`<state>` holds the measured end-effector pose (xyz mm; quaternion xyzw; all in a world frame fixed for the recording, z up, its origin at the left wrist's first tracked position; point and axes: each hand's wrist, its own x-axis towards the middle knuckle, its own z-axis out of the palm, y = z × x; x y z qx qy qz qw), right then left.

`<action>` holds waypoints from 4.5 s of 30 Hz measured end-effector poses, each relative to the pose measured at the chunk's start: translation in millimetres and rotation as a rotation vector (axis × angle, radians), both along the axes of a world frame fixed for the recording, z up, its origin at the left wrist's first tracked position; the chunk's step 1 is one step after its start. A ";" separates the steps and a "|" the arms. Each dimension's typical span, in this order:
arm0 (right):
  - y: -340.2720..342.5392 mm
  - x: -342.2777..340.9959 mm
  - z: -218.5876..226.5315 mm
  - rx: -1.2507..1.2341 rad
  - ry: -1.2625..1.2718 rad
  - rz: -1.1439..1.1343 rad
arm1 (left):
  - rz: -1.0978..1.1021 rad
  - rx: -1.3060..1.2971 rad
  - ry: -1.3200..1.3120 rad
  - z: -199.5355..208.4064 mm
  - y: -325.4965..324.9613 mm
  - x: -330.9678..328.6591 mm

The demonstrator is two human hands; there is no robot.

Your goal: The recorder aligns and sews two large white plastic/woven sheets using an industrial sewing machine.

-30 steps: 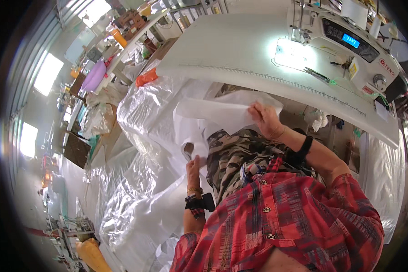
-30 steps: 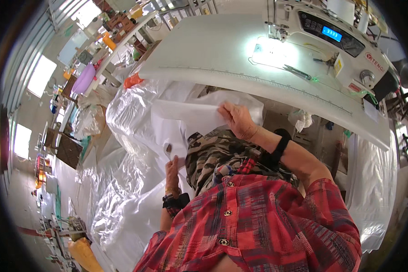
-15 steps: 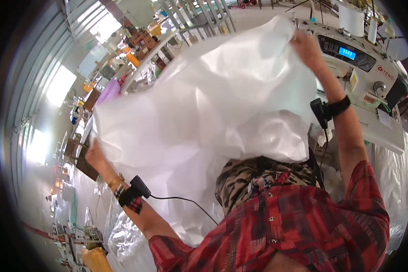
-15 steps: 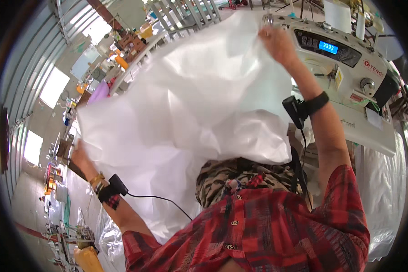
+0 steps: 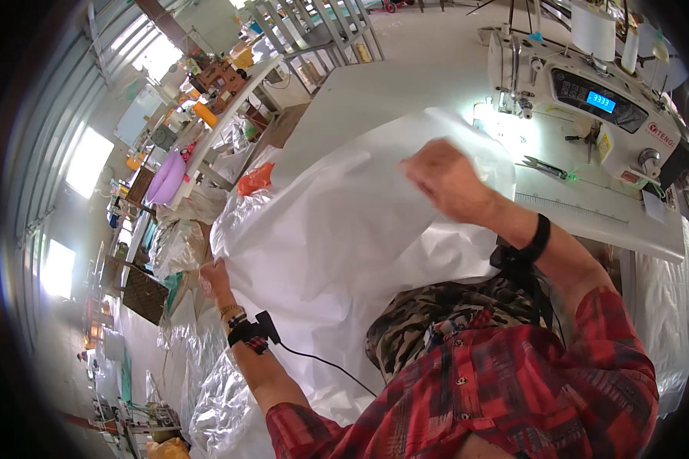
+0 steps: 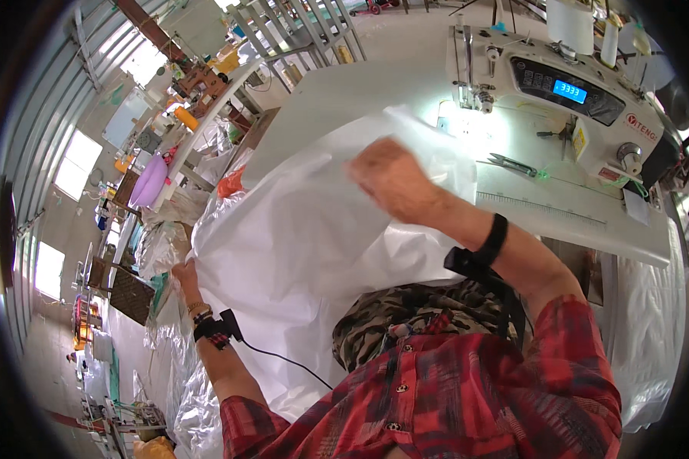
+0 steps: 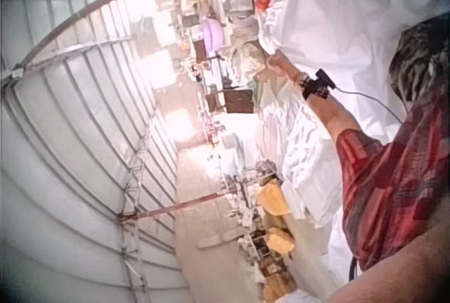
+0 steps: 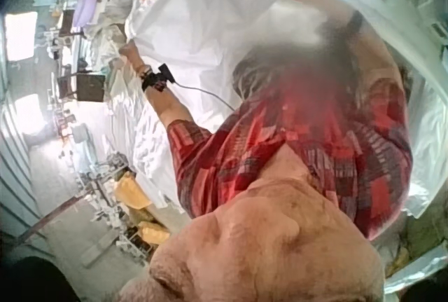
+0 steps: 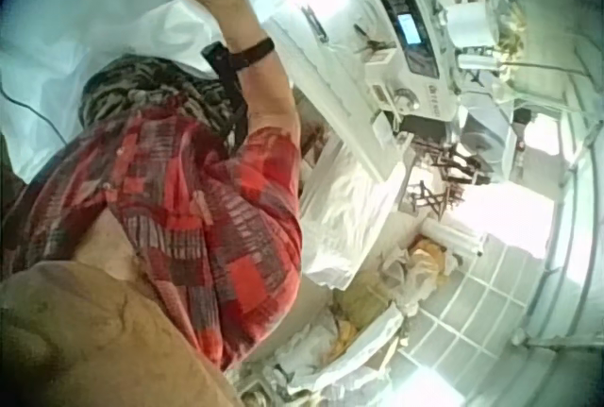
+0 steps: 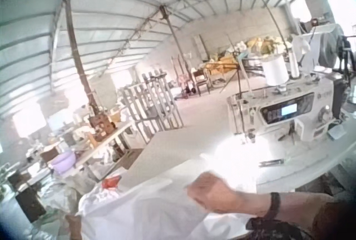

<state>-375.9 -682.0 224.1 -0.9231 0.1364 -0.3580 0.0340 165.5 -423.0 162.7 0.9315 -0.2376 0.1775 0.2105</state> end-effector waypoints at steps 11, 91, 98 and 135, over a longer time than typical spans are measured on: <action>-95.6 87.2 -40.6 0.169 0.372 -0.354 | -0.183 0.057 0.145 -129.4 0.0 -62.0; -116.3 83.7 -57.0 0.118 0.543 -0.342 | -0.162 0.028 -0.007 -253.9 -205.1 55.8; -116.4 84.7 -48.6 0.247 0.590 -0.361 | -0.062 -0.693 0.025 -231.2 -233.7 82.9; -122.4 51.0 -58.5 0.205 0.323 -0.158 | -0.687 -0.838 0.242 22.8 -107.8 -282.2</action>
